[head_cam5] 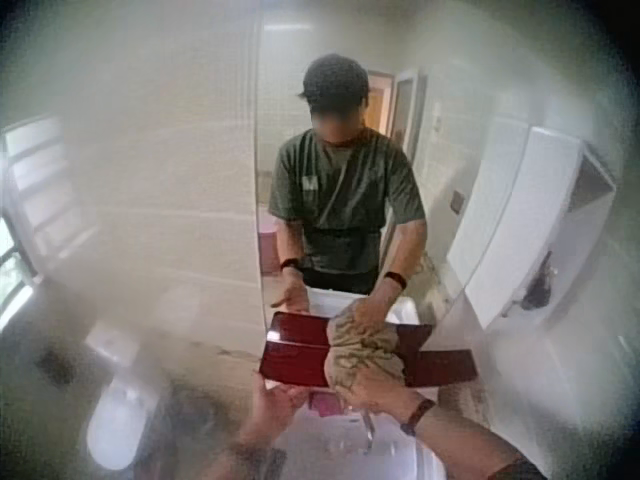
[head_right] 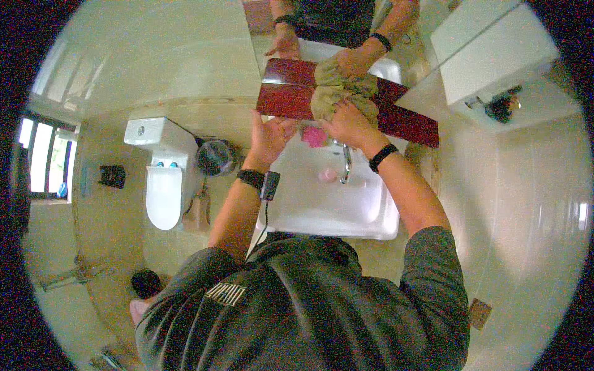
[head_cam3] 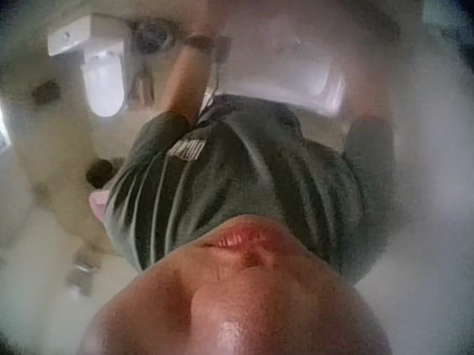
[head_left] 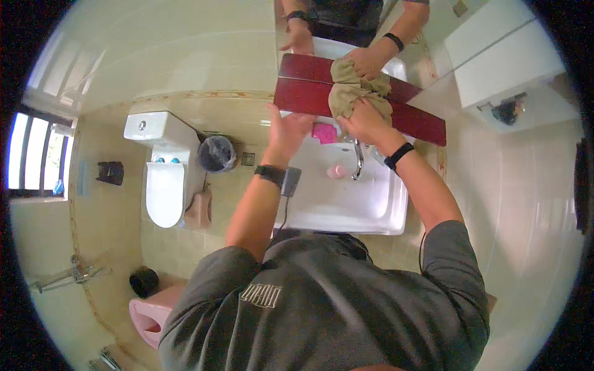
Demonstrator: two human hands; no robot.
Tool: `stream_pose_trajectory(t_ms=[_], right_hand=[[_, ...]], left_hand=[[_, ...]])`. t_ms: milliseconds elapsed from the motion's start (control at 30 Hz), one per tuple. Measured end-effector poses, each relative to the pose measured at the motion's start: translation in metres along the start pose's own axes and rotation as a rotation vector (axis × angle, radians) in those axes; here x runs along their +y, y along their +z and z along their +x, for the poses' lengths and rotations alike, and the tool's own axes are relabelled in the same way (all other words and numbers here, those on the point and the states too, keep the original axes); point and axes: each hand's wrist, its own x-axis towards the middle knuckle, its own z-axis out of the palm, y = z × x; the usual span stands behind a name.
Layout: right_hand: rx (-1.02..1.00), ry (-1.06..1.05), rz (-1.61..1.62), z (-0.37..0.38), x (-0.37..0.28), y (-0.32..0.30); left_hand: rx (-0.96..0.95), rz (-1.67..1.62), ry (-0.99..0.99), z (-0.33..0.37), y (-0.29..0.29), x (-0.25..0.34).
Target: The person wipes the exterior and top of a toilet with a cloth, then washes the cloth in a sink and wipes the faucet and basin.
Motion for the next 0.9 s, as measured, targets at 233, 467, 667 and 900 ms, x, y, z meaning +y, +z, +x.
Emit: stream_pose_trajectory(t_ms=[233,467,667,900], right_hand=[[-0.165,-0.237,0.066,0.122,-0.062,0.013],[-0.132,-0.268,0.088,0.091,-0.058,0.002],[0.003,-0.233,0.075,0.050,-0.029,-0.010],[0.141,-0.310,0.097,0.108,-0.042,0.041]], left_hand=[[-0.100,-0.078,0.053,0.012,-0.015,-0.012],[-0.080,-0.157,0.017,0.013,-0.046,-0.005],[-0.125,-0.108,-0.010,-0.002,-0.013,-0.002],[-0.049,-0.151,0.072,0.010,0.009,-0.016]])
